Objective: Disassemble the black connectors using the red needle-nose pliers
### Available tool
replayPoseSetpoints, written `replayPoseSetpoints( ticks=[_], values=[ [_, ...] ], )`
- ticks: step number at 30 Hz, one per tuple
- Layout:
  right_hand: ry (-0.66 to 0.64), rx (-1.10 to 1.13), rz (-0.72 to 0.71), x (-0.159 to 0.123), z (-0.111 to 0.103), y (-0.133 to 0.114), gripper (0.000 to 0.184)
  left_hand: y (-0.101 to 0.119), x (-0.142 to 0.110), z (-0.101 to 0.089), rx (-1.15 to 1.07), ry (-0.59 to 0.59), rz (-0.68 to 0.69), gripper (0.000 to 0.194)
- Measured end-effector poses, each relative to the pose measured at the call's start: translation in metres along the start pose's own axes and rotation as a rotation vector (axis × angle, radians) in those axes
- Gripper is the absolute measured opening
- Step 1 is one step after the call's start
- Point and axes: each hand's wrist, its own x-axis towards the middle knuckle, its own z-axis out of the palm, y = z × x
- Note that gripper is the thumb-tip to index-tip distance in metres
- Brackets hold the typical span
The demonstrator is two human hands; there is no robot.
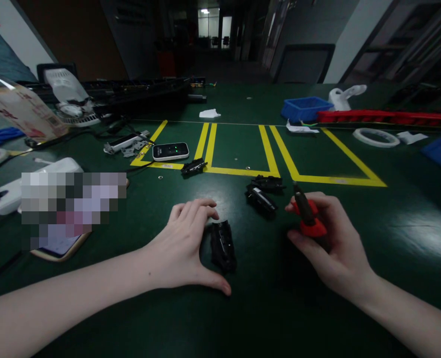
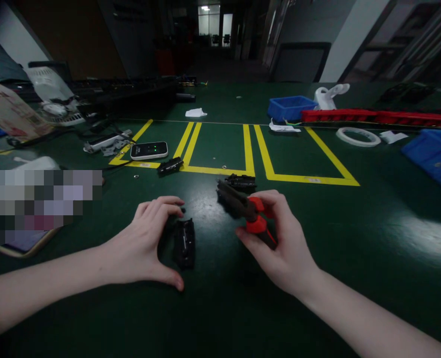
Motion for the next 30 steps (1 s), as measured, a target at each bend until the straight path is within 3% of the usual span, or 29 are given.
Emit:
replayPoseSetpoints(
  ticks=[3,6,8,14,20,24,30],
  values=[
    [-0.038,-0.009,-0.054,-0.001,0.001,0.0,0.026,-0.005,-0.002,0.002,0.01,0.018,0.139,0.11],
    [-0.093,-0.019,-0.125,-0.003,0.002,0.0,0.026,-0.009,0.001,-0.001,0.003,-0.12,0.329,0.103],
    [-0.14,-0.033,-0.172,-0.005,0.002,0.0,0.024,-0.009,0.004,-0.005,0.005,-0.198,0.376,0.094],
    [-0.186,-0.153,-0.309,-0.01,0.004,0.001,0.035,-0.004,0.007,-0.01,0.092,-0.217,0.348,0.058],
    [-0.149,-0.252,-0.317,-0.007,-0.001,0.01,0.036,-0.003,0.007,-0.011,0.067,-0.197,0.323,0.034],
    [-0.142,-0.318,-0.319,-0.001,-0.005,0.021,0.034,-0.004,0.008,-0.01,-0.014,-0.184,0.306,0.031],
    [-0.159,-0.346,-0.351,-0.002,-0.005,0.024,0.042,-0.001,0.004,-0.009,-0.141,-0.133,0.166,0.032]
  ],
)
